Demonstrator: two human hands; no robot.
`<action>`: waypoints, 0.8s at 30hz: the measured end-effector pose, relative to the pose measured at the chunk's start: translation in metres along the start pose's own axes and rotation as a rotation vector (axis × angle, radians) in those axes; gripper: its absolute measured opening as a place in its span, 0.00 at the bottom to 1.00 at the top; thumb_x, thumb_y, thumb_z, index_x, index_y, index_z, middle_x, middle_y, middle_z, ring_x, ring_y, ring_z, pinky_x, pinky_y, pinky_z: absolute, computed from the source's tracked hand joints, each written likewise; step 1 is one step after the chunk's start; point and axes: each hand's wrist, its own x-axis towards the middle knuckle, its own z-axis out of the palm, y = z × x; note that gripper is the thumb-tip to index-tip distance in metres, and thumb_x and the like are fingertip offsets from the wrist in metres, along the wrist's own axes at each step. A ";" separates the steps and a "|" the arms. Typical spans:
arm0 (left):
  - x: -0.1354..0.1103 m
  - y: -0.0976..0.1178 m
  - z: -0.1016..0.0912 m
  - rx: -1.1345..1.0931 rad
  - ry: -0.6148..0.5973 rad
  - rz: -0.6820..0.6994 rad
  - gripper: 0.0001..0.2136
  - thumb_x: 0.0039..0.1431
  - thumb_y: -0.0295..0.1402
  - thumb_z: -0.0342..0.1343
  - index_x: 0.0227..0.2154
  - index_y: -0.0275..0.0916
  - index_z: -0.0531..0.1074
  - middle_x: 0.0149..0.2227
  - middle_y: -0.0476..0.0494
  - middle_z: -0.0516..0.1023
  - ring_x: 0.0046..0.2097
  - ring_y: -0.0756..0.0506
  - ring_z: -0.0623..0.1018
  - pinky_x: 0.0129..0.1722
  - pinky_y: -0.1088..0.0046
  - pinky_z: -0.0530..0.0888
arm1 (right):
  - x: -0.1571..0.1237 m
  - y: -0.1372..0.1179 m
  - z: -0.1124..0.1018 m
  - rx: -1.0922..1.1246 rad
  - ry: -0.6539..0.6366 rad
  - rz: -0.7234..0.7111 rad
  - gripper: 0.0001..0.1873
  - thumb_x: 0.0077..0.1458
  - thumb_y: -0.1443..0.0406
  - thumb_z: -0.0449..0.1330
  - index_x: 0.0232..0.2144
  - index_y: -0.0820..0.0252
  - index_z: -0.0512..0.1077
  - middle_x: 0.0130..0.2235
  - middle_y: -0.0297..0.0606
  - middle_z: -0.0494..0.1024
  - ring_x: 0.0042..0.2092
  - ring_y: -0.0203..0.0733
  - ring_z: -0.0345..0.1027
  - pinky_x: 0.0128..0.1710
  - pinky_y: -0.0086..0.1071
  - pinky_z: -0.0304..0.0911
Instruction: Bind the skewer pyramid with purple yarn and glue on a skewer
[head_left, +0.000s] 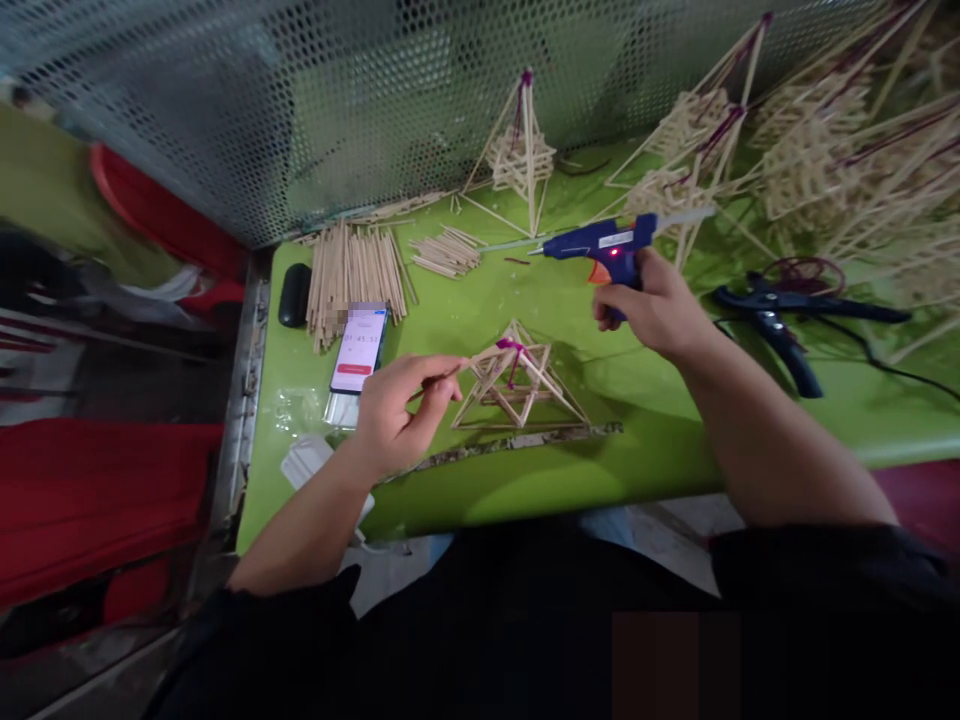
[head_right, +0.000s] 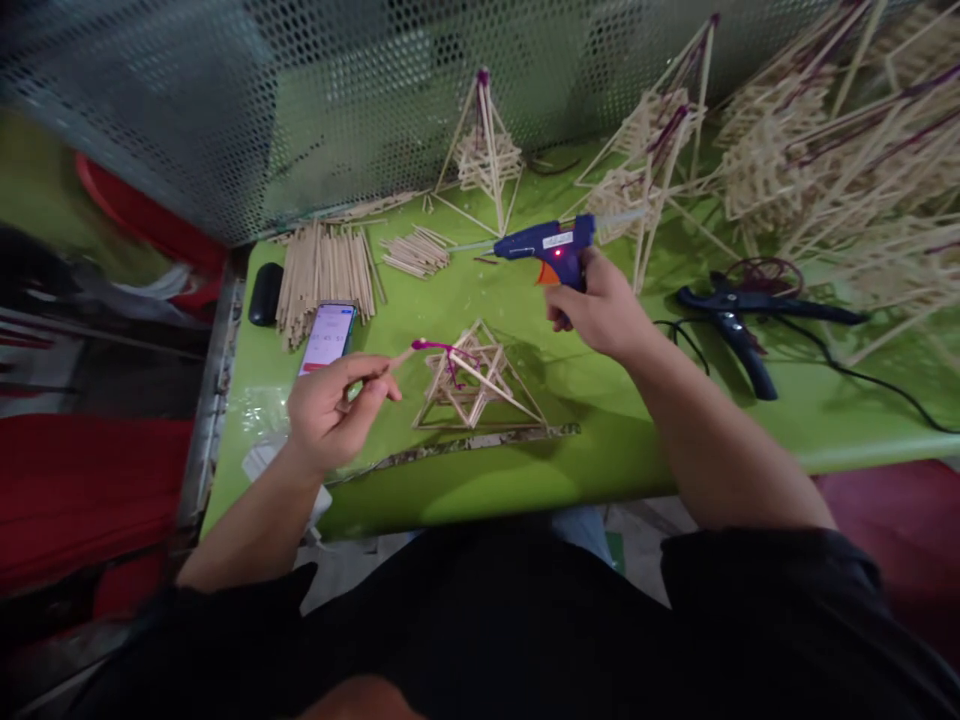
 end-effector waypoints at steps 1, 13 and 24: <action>0.000 -0.001 0.001 0.003 0.008 0.024 0.11 0.82 0.27 0.63 0.60 0.43 0.86 0.38 0.46 0.92 0.34 0.46 0.90 0.33 0.71 0.84 | -0.005 -0.005 0.002 0.088 -0.011 -0.027 0.17 0.66 0.47 0.72 0.40 0.46 0.72 0.31 0.38 0.83 0.30 0.50 0.76 0.33 0.48 0.76; -0.001 -0.013 0.007 0.126 0.102 0.011 0.10 0.84 0.35 0.64 0.55 0.40 0.90 0.40 0.42 0.95 0.38 0.44 0.93 0.38 0.68 0.88 | -0.052 -0.049 0.019 0.717 0.007 -0.212 0.20 0.57 0.45 0.84 0.33 0.49 0.84 0.28 0.34 0.72 0.26 0.40 0.58 0.25 0.41 0.62; -0.004 -0.015 0.007 0.145 0.141 -0.112 0.13 0.85 0.43 0.64 0.53 0.40 0.89 0.41 0.41 0.94 0.35 0.45 0.90 0.32 0.70 0.82 | -0.083 -0.025 0.046 0.581 0.048 -0.520 0.16 0.72 0.43 0.80 0.49 0.43 0.93 0.44 0.39 0.89 0.33 0.45 0.77 0.35 0.45 0.77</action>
